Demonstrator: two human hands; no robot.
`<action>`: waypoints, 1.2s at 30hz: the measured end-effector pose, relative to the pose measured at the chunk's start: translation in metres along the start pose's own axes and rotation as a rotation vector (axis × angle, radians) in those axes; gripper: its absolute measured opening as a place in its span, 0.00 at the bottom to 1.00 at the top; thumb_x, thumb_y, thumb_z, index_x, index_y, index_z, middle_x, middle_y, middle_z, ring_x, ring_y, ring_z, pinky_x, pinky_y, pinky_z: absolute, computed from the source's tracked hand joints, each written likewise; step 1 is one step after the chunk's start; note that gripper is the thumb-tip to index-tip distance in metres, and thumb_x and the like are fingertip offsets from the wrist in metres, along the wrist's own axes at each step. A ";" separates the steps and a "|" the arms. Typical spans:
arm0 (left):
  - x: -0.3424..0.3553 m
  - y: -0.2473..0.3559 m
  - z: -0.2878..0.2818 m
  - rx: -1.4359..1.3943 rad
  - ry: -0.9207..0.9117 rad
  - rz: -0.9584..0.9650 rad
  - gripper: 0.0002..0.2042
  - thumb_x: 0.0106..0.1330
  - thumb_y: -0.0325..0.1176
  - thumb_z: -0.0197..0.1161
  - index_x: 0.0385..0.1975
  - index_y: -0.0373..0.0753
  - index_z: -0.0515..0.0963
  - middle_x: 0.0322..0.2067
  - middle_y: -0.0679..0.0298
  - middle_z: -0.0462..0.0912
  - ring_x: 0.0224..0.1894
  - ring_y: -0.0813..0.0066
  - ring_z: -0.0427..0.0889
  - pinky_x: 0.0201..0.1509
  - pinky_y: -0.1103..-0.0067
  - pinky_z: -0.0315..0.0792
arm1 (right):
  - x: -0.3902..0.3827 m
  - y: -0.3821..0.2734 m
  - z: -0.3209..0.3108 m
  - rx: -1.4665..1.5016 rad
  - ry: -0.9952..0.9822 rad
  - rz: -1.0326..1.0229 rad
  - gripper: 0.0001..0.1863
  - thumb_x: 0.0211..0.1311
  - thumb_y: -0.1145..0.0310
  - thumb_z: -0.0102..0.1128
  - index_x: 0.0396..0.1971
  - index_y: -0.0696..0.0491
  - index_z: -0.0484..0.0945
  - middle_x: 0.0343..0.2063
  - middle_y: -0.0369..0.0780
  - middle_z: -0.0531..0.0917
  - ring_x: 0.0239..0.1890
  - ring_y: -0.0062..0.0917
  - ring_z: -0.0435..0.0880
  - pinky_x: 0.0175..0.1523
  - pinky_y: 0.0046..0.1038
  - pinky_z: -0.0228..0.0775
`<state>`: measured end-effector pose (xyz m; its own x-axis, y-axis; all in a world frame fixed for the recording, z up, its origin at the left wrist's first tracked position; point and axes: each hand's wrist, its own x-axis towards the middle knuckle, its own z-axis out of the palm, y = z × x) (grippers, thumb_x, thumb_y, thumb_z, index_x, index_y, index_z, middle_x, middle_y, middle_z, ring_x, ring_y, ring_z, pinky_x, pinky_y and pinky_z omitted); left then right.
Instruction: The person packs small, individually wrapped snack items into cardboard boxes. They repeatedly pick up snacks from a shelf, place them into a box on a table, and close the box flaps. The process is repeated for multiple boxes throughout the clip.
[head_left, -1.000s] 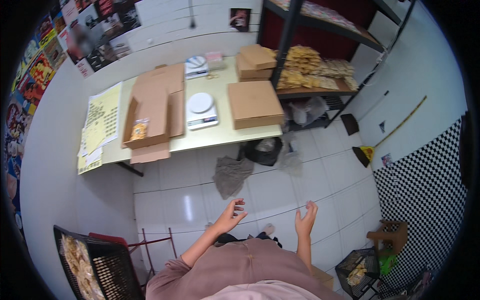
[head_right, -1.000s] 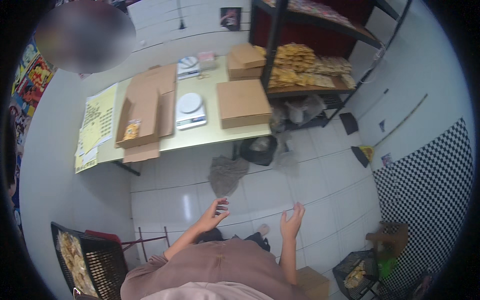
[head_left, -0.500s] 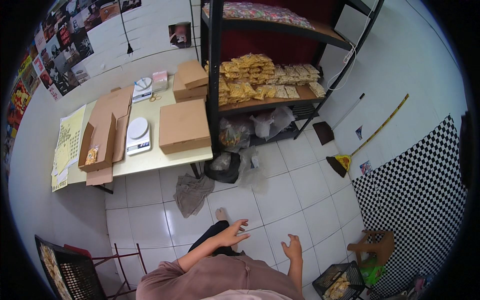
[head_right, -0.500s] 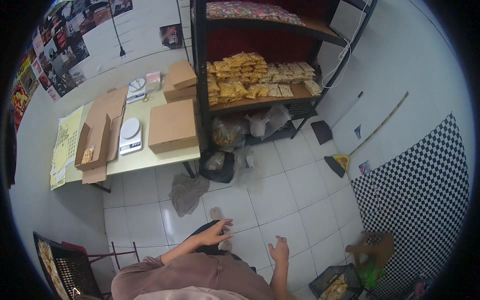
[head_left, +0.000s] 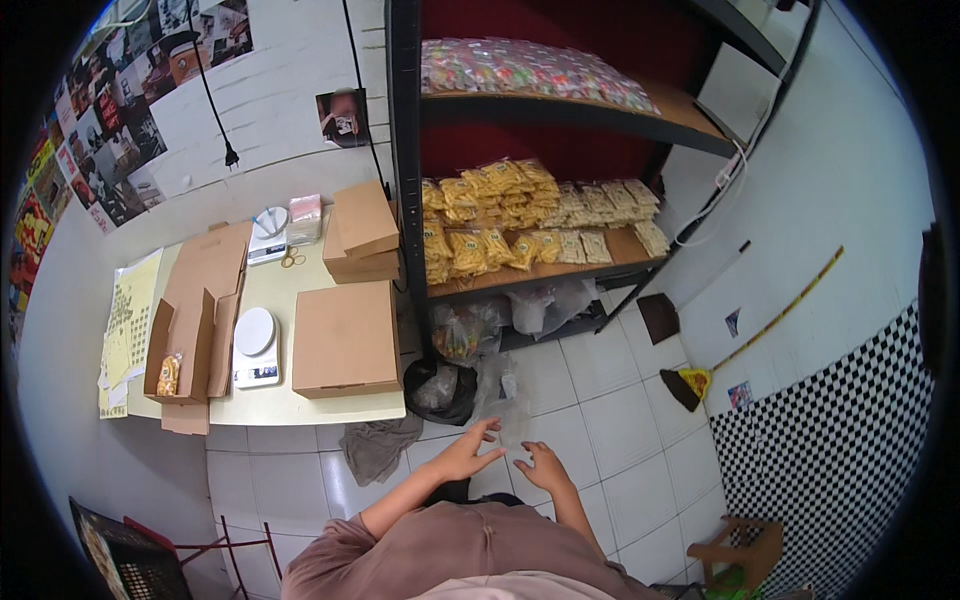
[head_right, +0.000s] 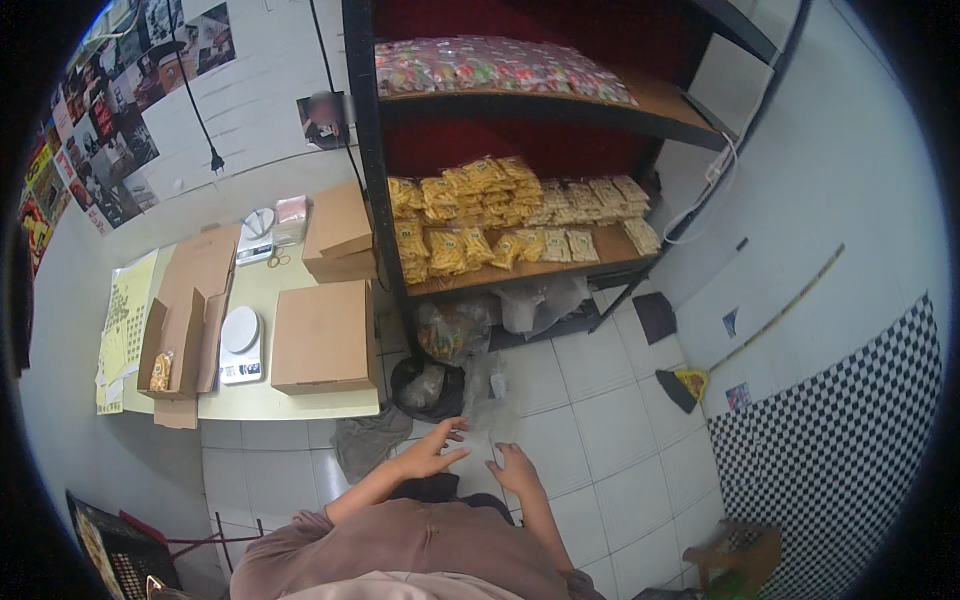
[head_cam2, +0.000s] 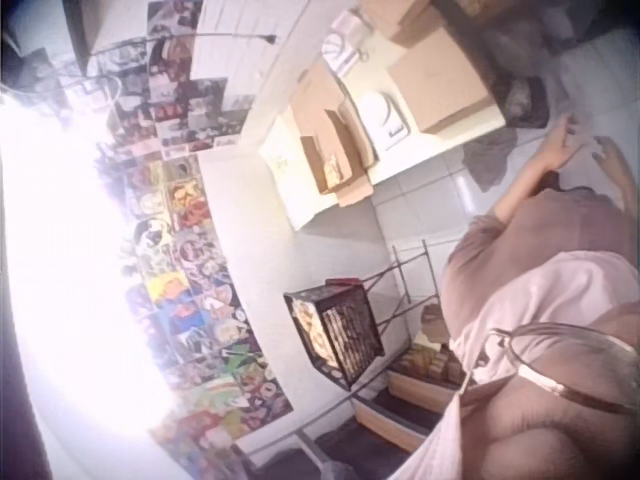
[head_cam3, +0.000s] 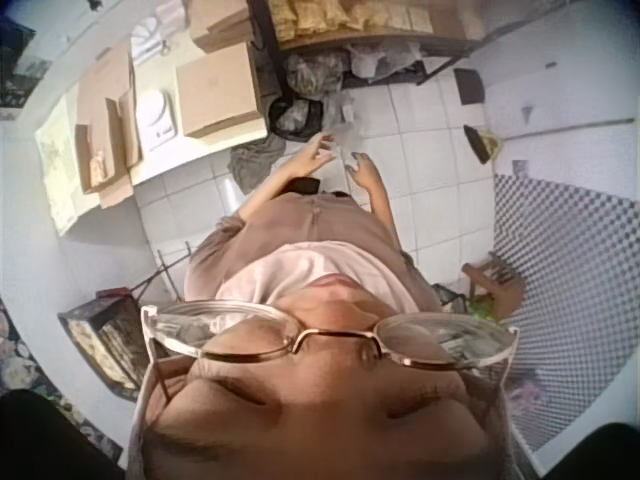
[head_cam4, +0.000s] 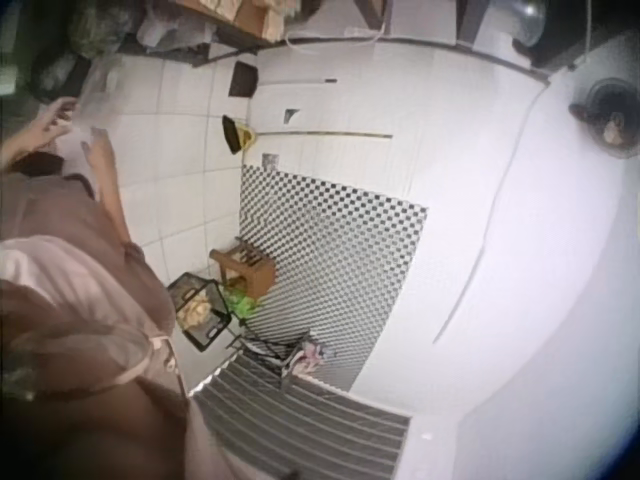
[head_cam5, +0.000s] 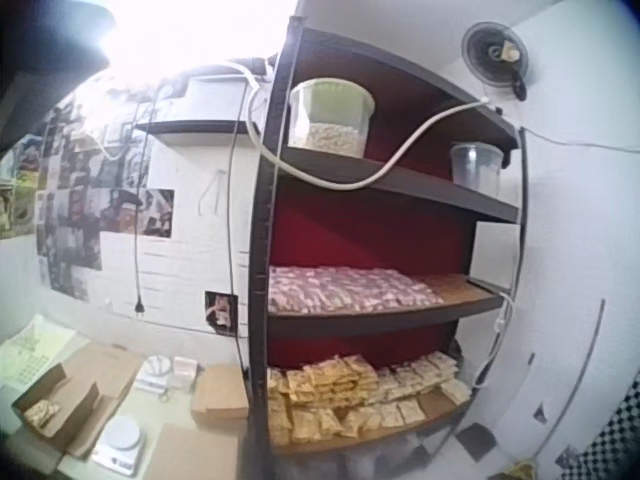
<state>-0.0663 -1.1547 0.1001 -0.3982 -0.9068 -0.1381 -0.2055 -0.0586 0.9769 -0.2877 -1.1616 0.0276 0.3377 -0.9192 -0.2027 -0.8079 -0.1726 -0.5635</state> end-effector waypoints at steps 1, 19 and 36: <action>0.005 -0.002 -0.005 -0.007 0.038 0.006 0.28 0.57 0.40 0.56 0.55 0.40 0.52 0.50 0.57 0.63 0.50 0.67 0.67 0.49 0.70 0.64 | 0.020 -0.002 -0.007 0.082 0.006 -0.006 0.23 0.47 0.61 0.59 0.43 0.58 0.70 0.37 0.46 0.75 0.35 0.32 0.76 0.42 0.28 0.67; 0.004 -0.004 -0.042 -0.219 1.046 -0.244 0.20 0.63 0.26 0.39 0.57 0.37 0.54 0.17 0.60 0.74 0.18 0.73 0.76 0.28 0.83 0.69 | 0.436 -0.063 -0.077 0.566 0.232 -0.141 0.17 0.56 0.71 0.49 0.45 0.60 0.65 0.21 0.38 0.75 0.21 0.19 0.74 0.26 0.22 0.66; 0.093 -0.011 -0.013 -0.198 0.991 -0.268 0.22 0.55 0.29 0.55 0.50 0.36 0.60 0.43 0.59 0.71 0.39 0.75 0.72 0.39 0.80 0.67 | 0.552 -0.093 -0.174 0.957 0.306 0.403 0.18 0.52 0.56 0.57 0.14 0.54 0.68 0.10 0.34 0.67 0.09 0.17 0.60 0.15 0.20 0.52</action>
<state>-0.0893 -1.2435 0.0785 0.5686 -0.7849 -0.2461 0.0074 -0.2944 0.9557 -0.1103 -1.7150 0.1076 -0.1103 -0.9187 -0.3793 -0.0752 0.3882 -0.9185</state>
